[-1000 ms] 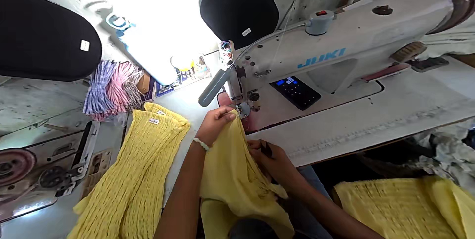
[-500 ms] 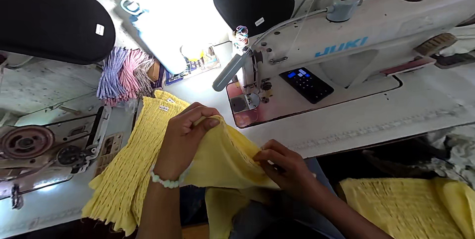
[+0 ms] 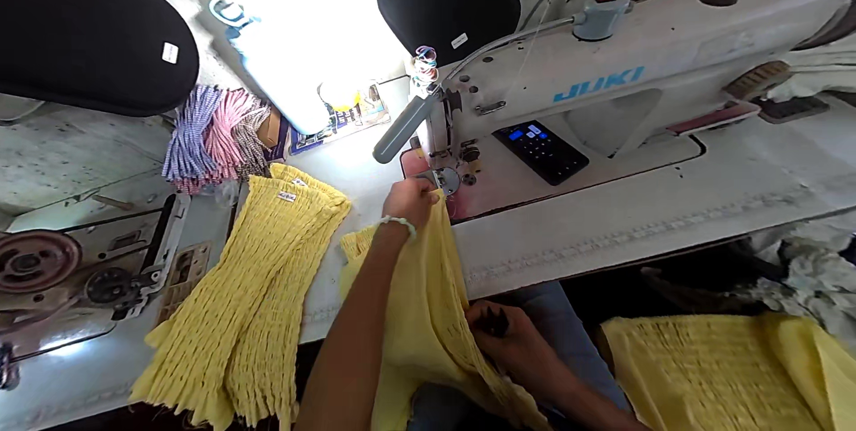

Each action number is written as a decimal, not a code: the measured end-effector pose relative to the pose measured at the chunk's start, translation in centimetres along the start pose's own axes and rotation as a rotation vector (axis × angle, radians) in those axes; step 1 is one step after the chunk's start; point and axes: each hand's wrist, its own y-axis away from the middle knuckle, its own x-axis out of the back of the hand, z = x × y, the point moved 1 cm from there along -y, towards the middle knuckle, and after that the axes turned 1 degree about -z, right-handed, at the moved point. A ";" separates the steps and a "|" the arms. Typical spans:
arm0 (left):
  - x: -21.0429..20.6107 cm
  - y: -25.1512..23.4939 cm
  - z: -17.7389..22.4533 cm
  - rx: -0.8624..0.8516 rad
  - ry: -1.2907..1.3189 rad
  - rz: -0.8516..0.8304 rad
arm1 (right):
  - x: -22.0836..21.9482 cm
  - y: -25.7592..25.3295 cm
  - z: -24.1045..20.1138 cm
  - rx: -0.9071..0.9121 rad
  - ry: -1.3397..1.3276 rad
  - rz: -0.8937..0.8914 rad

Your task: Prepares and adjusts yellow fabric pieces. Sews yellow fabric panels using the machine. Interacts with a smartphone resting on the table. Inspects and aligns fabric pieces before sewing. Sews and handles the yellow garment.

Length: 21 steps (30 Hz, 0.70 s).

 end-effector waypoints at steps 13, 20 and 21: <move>-6.4 0.5 0.1 -0.131 -0.151 0.743 | -0.2 -0.3 2.0 0.132 0.108 0.054; -7.5 1.8 -0.2 -0.278 -0.138 0.552 | -0.2 -0.5 2.7 0.229 0.127 0.055; -7.6 2.4 -0.4 -0.294 -0.140 0.518 | -0.2 -0.5 2.7 0.231 0.129 0.051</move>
